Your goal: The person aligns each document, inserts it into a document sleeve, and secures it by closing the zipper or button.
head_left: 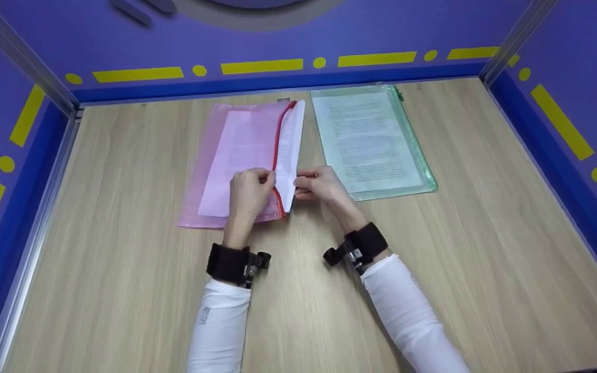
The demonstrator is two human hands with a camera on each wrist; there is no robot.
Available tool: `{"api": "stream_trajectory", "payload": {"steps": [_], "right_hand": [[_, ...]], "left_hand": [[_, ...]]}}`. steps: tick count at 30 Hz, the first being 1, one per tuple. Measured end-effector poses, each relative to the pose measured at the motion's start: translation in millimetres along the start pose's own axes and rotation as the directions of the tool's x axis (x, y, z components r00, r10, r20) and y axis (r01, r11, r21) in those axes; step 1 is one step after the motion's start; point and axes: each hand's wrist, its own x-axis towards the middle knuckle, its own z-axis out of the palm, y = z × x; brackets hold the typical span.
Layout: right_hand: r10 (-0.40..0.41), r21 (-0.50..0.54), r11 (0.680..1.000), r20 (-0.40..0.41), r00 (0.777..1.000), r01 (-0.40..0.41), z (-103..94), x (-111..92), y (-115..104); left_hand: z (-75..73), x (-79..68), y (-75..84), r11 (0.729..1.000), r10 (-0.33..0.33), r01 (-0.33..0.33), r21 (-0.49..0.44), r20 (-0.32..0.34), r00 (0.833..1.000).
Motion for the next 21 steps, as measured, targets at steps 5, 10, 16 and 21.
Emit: {"api": "stream_trajectory", "payload": {"steps": [5, 10, 16, 21], "right_hand": [[0.008, -0.047, 0.999, 0.018, 1.0, -0.007, 5.4, 5, -4], [0.025, -0.094, 0.995, 0.031, 0.999, -0.022, 9.6, 9, -4], [0.026, -0.134, 0.991, 0.035, 0.999, -0.021, 16.0, 13, -7], [0.008, -0.166, 0.986, 0.035, 0.999, -0.002, 20.8, 15, -10]], "left_hand": [[3.2, -0.9, 2.0, 1.0, 0.005, -0.006, 0.008, 0.017, 1.0], [4.2, -1.3, 2.2, 1.0, 0.007, -0.007, 0.011, 0.025, 1.0], [3.0, -0.6, 2.6, 0.999, 0.043, -0.043, 0.021, 0.005, 0.999], [3.1, -1.2, 3.8, 0.999, 0.044, -0.044, 0.012, -0.001, 0.999]]}}
